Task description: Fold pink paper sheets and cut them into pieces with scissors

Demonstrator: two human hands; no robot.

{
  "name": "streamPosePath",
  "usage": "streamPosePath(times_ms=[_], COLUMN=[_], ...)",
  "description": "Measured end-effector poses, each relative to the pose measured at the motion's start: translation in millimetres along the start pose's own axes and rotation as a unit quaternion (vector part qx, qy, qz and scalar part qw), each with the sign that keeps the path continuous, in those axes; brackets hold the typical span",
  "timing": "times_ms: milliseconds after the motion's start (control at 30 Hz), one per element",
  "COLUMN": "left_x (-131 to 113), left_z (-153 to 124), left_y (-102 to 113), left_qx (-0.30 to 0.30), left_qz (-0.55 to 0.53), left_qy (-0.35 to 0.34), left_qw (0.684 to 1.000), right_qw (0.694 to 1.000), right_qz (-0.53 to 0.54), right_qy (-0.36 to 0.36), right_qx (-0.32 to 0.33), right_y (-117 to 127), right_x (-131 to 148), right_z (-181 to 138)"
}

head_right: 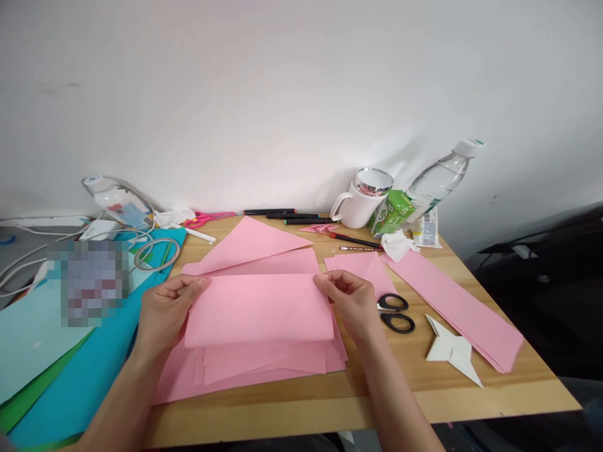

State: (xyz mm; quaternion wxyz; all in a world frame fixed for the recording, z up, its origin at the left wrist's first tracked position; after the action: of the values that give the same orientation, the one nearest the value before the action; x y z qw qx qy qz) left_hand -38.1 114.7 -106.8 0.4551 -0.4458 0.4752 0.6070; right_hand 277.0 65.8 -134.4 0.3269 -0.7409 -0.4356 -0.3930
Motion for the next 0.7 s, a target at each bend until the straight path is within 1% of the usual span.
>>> streamPosePath(times_ms=[100,200,400,567,700], left_x=[2.1,3.1,2.5,1.5,0.4], left_z=[-0.7,-1.4,-2.2,-2.7,-2.4], left_y=[-5.5,-8.6,-6.9,-6.4,-5.0], left_qx=[0.023,0.034,0.026,0.022,0.020], left_qz=[-0.034,-0.051,-0.036,-0.020,-0.005], left_qy=[0.028,0.045,0.044,0.042,0.036], left_qw=[0.999,0.997,0.998,0.999,0.999], right_qw=[1.000,1.000,1.000,0.999,0.999], right_qz=[0.003,0.001,-0.005,-0.009,-0.008], right_qy=[-0.017,-0.024,-0.023,-0.043,-0.035], right_qx=[0.005,0.004,0.009,0.005,0.002], right_y=[1.1,2.0,0.4,0.7,0.9], right_x=[-4.8,-7.4,-6.7,-9.4,-9.3], right_z=[2.4,3.7,2.9,3.5,3.2])
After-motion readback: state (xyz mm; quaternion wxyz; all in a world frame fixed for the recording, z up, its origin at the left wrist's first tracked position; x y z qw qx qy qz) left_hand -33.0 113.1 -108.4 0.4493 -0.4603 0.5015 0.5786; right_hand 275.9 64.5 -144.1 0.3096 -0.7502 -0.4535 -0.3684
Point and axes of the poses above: each hand's wrist, its own z-axis towards the middle knuckle, its own y-axis out of the back of the hand, x = y × z, the point moved 8 cm from there along z, towards the middle knuckle, and after that the axes turned 15 degrees about -y, right-handed, at the moved point
